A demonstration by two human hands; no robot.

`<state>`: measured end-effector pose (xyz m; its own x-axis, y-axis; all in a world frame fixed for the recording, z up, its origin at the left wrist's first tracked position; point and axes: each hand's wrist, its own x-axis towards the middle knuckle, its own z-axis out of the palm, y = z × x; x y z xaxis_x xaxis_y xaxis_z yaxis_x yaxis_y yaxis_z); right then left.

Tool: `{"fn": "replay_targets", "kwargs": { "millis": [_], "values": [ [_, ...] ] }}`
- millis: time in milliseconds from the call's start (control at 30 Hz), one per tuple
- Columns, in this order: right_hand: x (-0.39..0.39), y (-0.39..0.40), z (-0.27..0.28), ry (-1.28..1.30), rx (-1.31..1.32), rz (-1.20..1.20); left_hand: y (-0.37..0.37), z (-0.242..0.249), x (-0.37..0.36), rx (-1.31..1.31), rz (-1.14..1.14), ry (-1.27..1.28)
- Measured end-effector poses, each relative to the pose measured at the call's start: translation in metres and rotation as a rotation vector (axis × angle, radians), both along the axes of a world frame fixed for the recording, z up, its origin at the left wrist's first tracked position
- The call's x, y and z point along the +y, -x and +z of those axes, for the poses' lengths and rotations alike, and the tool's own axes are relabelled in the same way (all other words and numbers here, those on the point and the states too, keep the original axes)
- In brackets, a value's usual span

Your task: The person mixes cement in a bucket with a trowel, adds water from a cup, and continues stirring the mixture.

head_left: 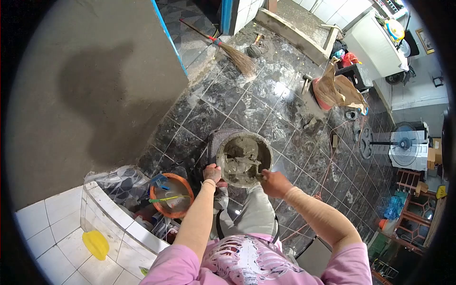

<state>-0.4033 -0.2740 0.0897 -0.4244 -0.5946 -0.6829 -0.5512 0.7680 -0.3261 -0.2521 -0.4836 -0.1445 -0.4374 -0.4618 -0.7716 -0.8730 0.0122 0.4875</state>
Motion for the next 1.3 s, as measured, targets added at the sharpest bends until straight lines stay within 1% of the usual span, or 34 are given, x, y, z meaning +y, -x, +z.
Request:
{"fn": "replay_targets", "kwargs": {
  "millis": [100, 133, 167, 233, 267, 300, 333, 367, 400, 433, 467, 533, 567, 600, 633, 667, 700, 733, 767, 800, 833, 867, 900, 933, 967, 1000, 1033, 1100, 1167, 1200, 1233, 1300],
  "values": [
    [-0.015, 0.001, 0.033, -0.081, -0.390, -0.518, -0.001, -0.007, 0.000, 0.001, 0.034, -0.034],
    [-0.012, -0.009, 0.011, 0.026, -0.345, -0.569, -0.001, -0.009, 0.000, 0.005, 0.062, -0.036],
    [-0.012, -0.009, -0.011, 0.011, -0.351, -0.591, -0.001, -0.011, 0.001, 0.009, 0.090, -0.038],
    [-0.032, -0.020, -0.036, -0.024, -0.375, -0.644, -0.013, -0.030, 0.005, 0.030, 0.149, -0.035],
    [-0.032, -0.033, -0.084, 0.041, -0.269, -0.561, -0.019, -0.055, 0.006, 0.058, 0.181, -0.031],
    [-0.032, -0.041, -0.125, 0.107, -0.158, -0.467, -0.009, -0.029, 0.003, 0.045, 0.191, -0.084],
    [-0.055, -0.040, -0.113, -0.046, -0.263, -0.520, 0.002, -0.001, 0.000, 0.031, 0.201, -0.136],
    [-0.061, -0.052, -0.125, -0.099, -0.143, -0.321, 0.010, 0.003, -0.004, 0.031, 0.112, -0.077],
    [-0.062, -0.049, -0.120, -0.082, -0.124, -0.295, 0.014, 0.005, -0.007, 0.027, 0.022, -0.018],
    [-0.054, -0.059, -0.108, -0.081, -0.120, -0.276, 0.000, 0.003, -0.001, 0.005, -0.075, 0.026],
    [-0.047, -0.056, -0.099, -0.079, -0.111, -0.199, 0.000, -0.001, 0.000, 0.037, -0.006, -0.009],
    [-0.029, -0.033, -0.079, -0.067, -0.076, -0.028, 0.003, -0.007, -0.002, 0.063, -0.052, 0.053],
    [-0.028, -0.021, -0.053, -0.104, -0.074, 0.016, -0.001, -0.011, 0.000, 0.065, -0.070, 0.080],
    [-0.023, -0.012, -0.028, -0.145, -0.078, 0.050, -0.007, -0.018, 0.004, 0.049, 0.017, 0.042],
    [-0.012, -0.010, -0.019, -0.104, -0.007, 0.092, -0.008, -0.028, 0.005, 0.038, 0.101, 0.008],
    [-0.006, -0.003, -0.002, -0.056, 0.010, 0.069, -0.008, -0.033, 0.006, 0.027, 0.191, -0.024],
    [0.000, -0.001, 0.010, -0.010, 0.020, 0.045, -0.008, -0.027, 0.006, -0.013, 0.143, -0.042],
    [0.004, 0.002, 0.010, 0.027, -0.001, -0.034, -0.005, -0.022, 0.002, -0.051, 0.093, -0.060],
    [0.007, 0.008, 0.010, 0.065, -0.018, -0.111, -0.003, -0.017, 0.002, -0.030, 0.101, -0.066],
    [0.007, 0.012, 0.011, 0.103, -0.033, -0.191, -0.003, -0.022, 0.002, -0.010, 0.108, -0.072],
    [0.004, 0.015, 0.005, 0.088, -0.081, -0.292, -0.004, -0.026, 0.002, 0.011, 0.115, -0.078],
    [-0.003, 0.017, -0.008, 0.075, -0.131, -0.392, -0.006, -0.029, 0.003, 0.072, 0.109, -0.038],
    [-0.012, 0.017, -0.020, 0.062, -0.187, -0.491, -0.008, -0.035, 0.002, 0.071, 0.094, -0.029],
    [-0.026, 0.016, -0.028, 0.036, -0.193, -0.527, -0.010, -0.040, 0.002, 0.071, 0.080, -0.019],
    [-0.033, 0.011, -0.063, 0.037, -0.202, -0.561, -0.013, -0.045, 0.001, 0.070, 0.066, -0.009],
    [-0.043, 0.006, -0.095, 0.037, -0.212, -0.596, -0.008, -0.029, 0.001, 0.022, 0.056, -0.028],
    [-0.068, -0.001, -0.095, -0.022, -0.303, -0.717, -0.006, -0.028, 0.000, 0.021, 0.052, -0.018],
    [-0.083, -0.021, -0.123, -0.031, -0.056, -0.288, -0.005, -0.025, -0.001, 0.018, 0.045, 0.002],
    [-0.072, -0.044, -0.116, -0.002, -0.034, -0.229, -0.006, -0.016, -0.001, -0.002, 0.007, 0.005],
    [-0.071, -0.039, -0.111, 0.025, 0.005, -0.194, -0.005, -0.015, -0.001, -0.006, 0.007, 0.009],
    [-0.060, -0.038, -0.114, 0.001, 0.017, -0.111, -0.004, -0.014, 0.000, -0.009, 0.007, 0.013],
    [-0.028, -0.027, -0.120, -0.052, 0.038, 0.059, -0.002, -0.012, 0.002, -0.016, 0.147, -0.028]
  ]
}}
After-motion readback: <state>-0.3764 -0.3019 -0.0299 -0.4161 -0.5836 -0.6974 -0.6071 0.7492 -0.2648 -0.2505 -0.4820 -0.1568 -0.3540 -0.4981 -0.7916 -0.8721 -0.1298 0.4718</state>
